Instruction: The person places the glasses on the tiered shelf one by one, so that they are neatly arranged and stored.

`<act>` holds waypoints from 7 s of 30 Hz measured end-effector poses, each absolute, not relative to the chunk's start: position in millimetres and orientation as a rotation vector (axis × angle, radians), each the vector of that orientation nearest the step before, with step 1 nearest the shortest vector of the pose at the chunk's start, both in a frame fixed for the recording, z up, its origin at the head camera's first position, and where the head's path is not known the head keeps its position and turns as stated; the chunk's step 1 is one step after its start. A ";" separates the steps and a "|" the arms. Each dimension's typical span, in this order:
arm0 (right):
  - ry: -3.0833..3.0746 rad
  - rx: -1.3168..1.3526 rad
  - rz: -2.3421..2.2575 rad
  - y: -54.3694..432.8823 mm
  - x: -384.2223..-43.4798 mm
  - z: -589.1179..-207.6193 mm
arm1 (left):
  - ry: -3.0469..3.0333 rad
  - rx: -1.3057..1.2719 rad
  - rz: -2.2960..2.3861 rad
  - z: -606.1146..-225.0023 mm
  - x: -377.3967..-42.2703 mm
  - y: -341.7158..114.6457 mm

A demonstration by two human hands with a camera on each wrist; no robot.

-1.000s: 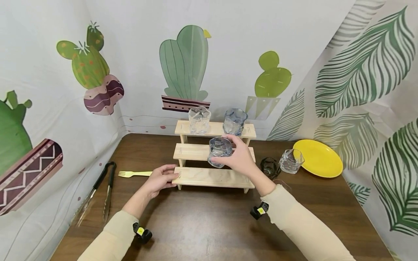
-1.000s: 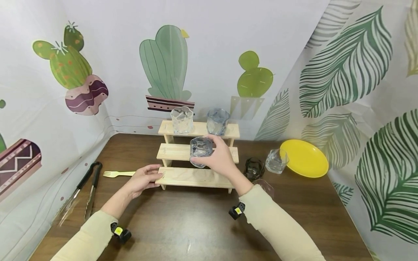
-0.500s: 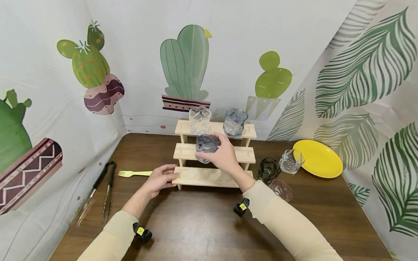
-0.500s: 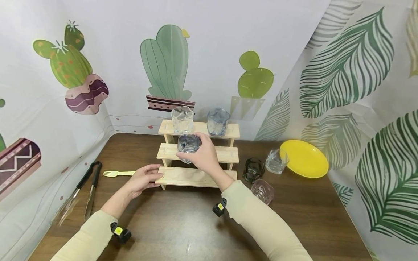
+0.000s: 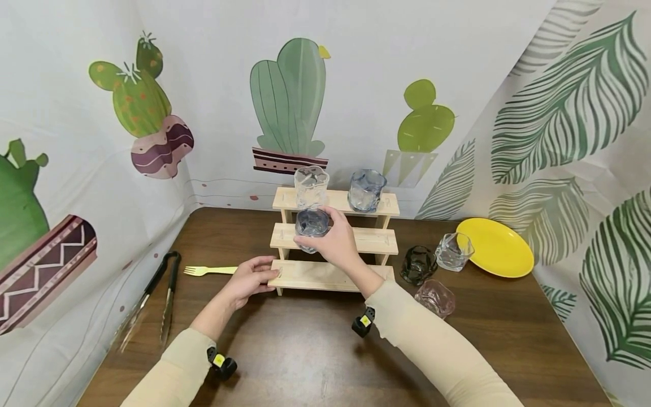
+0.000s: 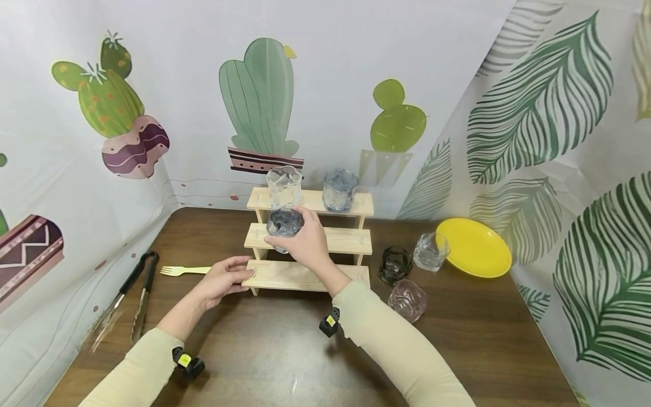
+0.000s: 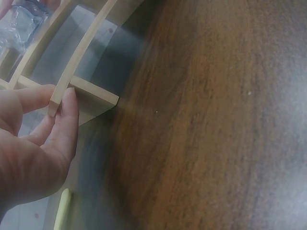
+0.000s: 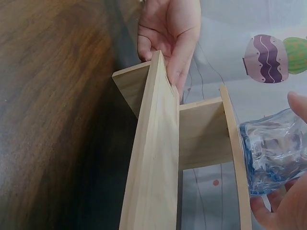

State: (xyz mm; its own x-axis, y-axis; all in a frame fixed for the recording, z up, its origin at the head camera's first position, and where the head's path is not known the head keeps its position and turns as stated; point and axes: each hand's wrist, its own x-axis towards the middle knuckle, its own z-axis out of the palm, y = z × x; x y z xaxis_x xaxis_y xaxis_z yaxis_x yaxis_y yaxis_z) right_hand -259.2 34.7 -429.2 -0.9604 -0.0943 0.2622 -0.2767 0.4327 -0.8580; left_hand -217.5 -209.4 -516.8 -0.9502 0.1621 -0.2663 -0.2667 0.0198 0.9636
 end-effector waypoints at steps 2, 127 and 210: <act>-2.507 0.328 1.552 33.2 -258.9 -429.0 | 2.000 -0.103 2.006 -516.9 -217.4 -209.3; -2.166 -0.706 1.258 309.8 -249.5 -543.4 | 1.993 -0.138 2.011 -513.7 -215.9 -208.9; -2.464 0.574 1.811 183.4 -251.1 -424.7 | 1.995 -0.133 2.009 -515.4 -218.4 -208.6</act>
State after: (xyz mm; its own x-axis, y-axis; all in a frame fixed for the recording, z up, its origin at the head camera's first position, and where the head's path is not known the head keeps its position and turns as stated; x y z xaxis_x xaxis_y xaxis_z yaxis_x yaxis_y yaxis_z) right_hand -251.1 183.4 -424.7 -0.9315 -0.2747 0.2384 -0.3095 0.2544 -0.9162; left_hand -218.4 -208.6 -515.4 -0.9488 0.1500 -0.2780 -0.2791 0.0145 0.9602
